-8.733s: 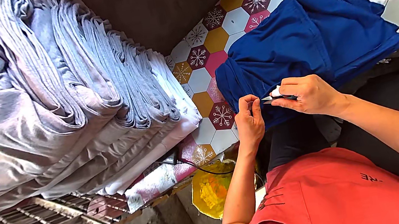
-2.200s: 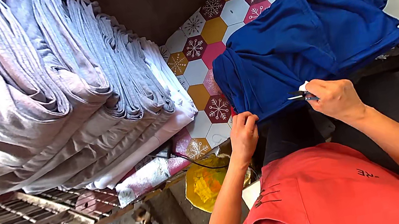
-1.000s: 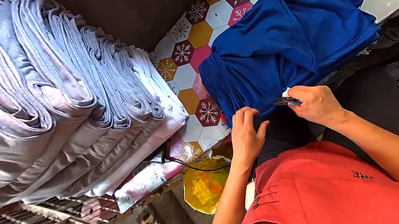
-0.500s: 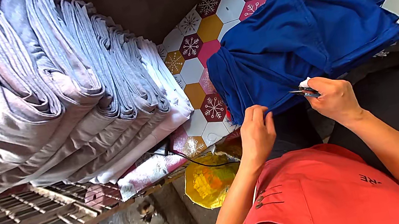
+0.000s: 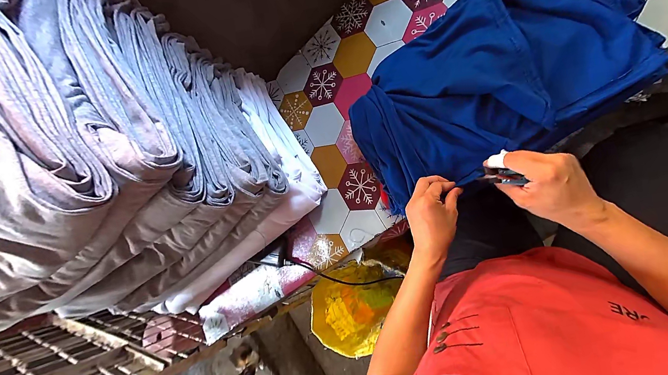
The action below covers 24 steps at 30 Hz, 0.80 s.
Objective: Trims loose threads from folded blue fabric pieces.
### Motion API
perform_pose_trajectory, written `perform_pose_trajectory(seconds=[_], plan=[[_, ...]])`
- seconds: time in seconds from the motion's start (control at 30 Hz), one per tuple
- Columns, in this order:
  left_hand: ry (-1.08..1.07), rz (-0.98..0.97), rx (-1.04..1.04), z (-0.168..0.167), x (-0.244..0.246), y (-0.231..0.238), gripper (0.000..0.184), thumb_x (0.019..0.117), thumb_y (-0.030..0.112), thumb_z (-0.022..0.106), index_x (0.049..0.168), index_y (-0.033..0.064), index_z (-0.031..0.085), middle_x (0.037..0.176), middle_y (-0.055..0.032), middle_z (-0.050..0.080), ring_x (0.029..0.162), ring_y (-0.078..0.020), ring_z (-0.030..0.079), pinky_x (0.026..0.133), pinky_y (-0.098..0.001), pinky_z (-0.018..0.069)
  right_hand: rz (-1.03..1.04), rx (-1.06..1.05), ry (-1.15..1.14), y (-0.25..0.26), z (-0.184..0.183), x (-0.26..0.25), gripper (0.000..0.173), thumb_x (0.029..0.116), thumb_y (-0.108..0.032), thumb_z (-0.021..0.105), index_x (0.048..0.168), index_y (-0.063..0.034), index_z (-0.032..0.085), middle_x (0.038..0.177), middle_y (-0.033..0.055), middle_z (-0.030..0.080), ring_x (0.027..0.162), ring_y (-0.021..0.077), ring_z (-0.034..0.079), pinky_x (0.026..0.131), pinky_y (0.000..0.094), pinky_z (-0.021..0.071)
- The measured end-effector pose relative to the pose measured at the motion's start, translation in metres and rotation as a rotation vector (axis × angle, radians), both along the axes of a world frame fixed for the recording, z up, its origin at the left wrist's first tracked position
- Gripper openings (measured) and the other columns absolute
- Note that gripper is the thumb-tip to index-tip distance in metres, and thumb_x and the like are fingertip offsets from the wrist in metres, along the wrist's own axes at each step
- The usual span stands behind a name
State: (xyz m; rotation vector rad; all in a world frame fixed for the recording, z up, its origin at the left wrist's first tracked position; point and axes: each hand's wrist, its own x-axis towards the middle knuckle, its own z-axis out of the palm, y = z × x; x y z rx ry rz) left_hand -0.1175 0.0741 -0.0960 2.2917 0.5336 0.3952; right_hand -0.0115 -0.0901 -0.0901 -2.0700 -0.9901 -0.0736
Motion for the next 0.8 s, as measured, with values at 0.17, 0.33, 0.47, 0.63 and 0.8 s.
perform_pose_trajectory(seconds=[0.17, 0.33, 0.47, 0.63, 0.8], plan=[[0.042, -0.041, 0.019, 0.006, -0.007, 0.003, 0.009, 0.0917, 0.008, 0.072, 0.092, 0.0046, 0.080, 0.103, -0.0096, 0.076, 0.093, -0.0176, 0.073, 0.084, -0.0342, 0.0595, 0.000, -0.173, 0.318, 0.004, -0.007, 0.000, 0.026, 0.0982, -0.021, 0.068, 0.118, -0.0050, 0.076, 0.099, 0.0190, 0.076, 0.089, 0.0393, 0.073, 0.078, 0.0621, 0.0556], [0.016, -0.027, 0.021, 0.002, -0.013, -0.001, 0.010, 0.0932, 0.009, 0.069, 0.091, 0.0033, 0.077, 0.104, -0.0105, 0.074, 0.091, -0.0169, 0.072, 0.080, -0.0329, 0.0596, -0.004, -0.172, 0.543, 0.002, 0.001, 0.002, 0.040, 0.0974, -0.040, 0.069, 0.123, -0.0090, 0.073, 0.090, 0.0100, 0.072, 0.078, 0.0229, 0.066, 0.073, 0.0486, 0.0534], [0.019, 0.026, 0.065, 0.003, -0.008, -0.007, 0.014, 0.0916, 0.017, 0.073, 0.090, 0.0040, 0.075, 0.100, -0.0091, 0.073, 0.086, -0.0180, 0.070, 0.074, -0.0348, 0.0594, -0.033, -0.120, 0.669, 0.003, 0.002, 0.001, 0.039, 0.1003, -0.041, 0.065, 0.124, -0.0109, 0.072, 0.069, -0.0020, 0.054, 0.060, 0.0085, 0.045, 0.060, 0.0323, 0.0425], [-0.016, 0.043, 0.147, -0.004, 0.000, -0.012, 0.009, 0.0899, 0.012, 0.074, 0.087, 0.0029, 0.074, 0.100, -0.0105, 0.072, 0.092, -0.0236, 0.069, 0.079, -0.0392, 0.0584, -0.038, -0.115, 0.675, 0.005, 0.001, -0.003, 0.037, 0.1041, -0.038, 0.059, 0.126, -0.0091, 0.070, 0.081, 0.0041, 0.064, 0.066, 0.0127, 0.053, 0.066, 0.0368, 0.0475], [-0.017, 0.021, 0.161, 0.002, -0.008, -0.012, 0.006, 0.0878, 0.006, 0.070, 0.087, 0.0021, 0.074, 0.102, -0.0116, 0.071, 0.089, -0.0213, 0.070, 0.076, -0.0355, 0.0598, -0.028, -0.061, 0.767, 0.004, 0.002, 0.000, 0.026, 0.1046, -0.030, 0.060, 0.113, -0.0078, 0.070, 0.073, -0.0010, 0.057, 0.063, 0.0073, 0.052, 0.063, 0.0281, 0.0457]])
